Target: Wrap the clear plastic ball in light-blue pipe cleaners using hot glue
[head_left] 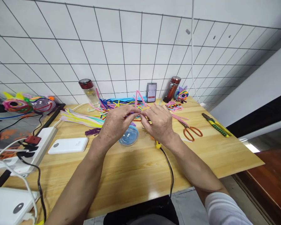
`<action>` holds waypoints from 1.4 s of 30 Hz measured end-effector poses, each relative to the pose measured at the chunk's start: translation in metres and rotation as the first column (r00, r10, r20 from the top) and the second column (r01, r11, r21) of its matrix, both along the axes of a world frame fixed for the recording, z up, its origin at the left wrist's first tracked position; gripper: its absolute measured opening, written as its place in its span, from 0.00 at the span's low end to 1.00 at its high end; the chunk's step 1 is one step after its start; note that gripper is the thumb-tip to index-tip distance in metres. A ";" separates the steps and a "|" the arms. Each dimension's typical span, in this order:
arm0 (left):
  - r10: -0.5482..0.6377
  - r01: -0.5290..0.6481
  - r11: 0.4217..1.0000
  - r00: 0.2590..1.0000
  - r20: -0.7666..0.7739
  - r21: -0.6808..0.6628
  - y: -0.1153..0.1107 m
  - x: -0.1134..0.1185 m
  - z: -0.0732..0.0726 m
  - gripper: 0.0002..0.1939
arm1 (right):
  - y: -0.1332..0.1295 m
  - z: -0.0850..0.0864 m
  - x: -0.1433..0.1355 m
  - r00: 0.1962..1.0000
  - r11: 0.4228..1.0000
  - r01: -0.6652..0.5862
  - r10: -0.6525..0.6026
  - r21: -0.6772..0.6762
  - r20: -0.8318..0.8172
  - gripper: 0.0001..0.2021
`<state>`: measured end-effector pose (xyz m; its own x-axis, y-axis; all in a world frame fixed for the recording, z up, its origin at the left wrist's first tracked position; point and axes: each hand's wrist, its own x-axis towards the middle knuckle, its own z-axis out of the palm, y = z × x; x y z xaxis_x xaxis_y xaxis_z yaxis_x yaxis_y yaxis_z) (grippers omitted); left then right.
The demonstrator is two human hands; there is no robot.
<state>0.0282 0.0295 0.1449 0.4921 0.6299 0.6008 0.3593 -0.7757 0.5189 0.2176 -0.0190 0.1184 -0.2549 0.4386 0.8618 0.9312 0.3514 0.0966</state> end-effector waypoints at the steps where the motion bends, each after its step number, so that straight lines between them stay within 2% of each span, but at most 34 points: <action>1: 0.013 -0.013 1.000 1.000 -0.006 0.002 0.000 0.000 0.000 0.08 | 0.000 0.001 0.000 1.000 1.000 0.005 -0.005 -0.024 -0.003 0.11; 4: 0.050 -0.050 0.999 0.998 -0.023 0.017 0.000 0.000 0.000 0.08 | -0.002 0.004 0.002 1.000 0.998 0.008 -0.010 -0.069 -0.024 0.11; 10: 0.084 -0.082 0.995 0.996 -0.029 0.053 0.000 0.000 -0.001 0.11 | -0.002 0.006 0.006 0.998 0.999 -0.029 0.027 -0.041 -0.055 0.09; 19: 0.130 -0.128 0.990 0.991 -0.031 0.056 0.002 0.002 -0.006 0.10 | 0.001 0.006 0.007 0.998 0.996 -0.012 0.006 -0.089 -0.059 0.11; 29: 0.103 -0.101 0.991 0.995 -0.012 0.082 0.000 0.001 -0.007 0.09 | 0.003 0.004 0.011 0.998 0.998 -0.021 0.018 -0.051 -0.052 0.10; 32: 0.088 -0.089 0.996 0.996 0.020 0.024 -0.001 0.003 -0.007 0.07 | 0.004 0.004 0.011 0.997 0.997 -0.030 0.025 -0.065 -0.075 0.11; 34: 0.057 -0.050 0.995 0.994 0.092 -0.083 -0.002 0.005 -0.008 0.06 | 0.003 0.004 0.011 0.995 0.996 -0.044 0.036 -0.075 -0.096 0.12; 37: 0.005 0.062 0.952 0.976 0.219 -0.300 -0.002 0.005 -0.007 0.17 | 0.002 0.006 0.013 0.993 0.995 -0.056 0.047 -0.084 -0.109 0.12; 41: -0.009 0.099 0.903 0.977 0.212 -0.419 0.001 0.001 -0.003 0.13 | 0.002 0.007 0.014 0.995 0.997 -0.063 0.059 -0.053 -0.083 0.11; 42: -0.019 0.105 0.895 0.980 0.199 -0.434 0.001 0.000 -0.003 0.15 | 0.003 0.006 0.014 0.995 0.997 -0.065 0.062 -0.039 -0.074 0.11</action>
<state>0.0279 0.0310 0.1423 0.4467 0.8223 0.3526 0.1826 -0.4696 0.8638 0.2312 -0.0163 0.1244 -0.2203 0.4588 0.8608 0.9110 0.4121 0.0135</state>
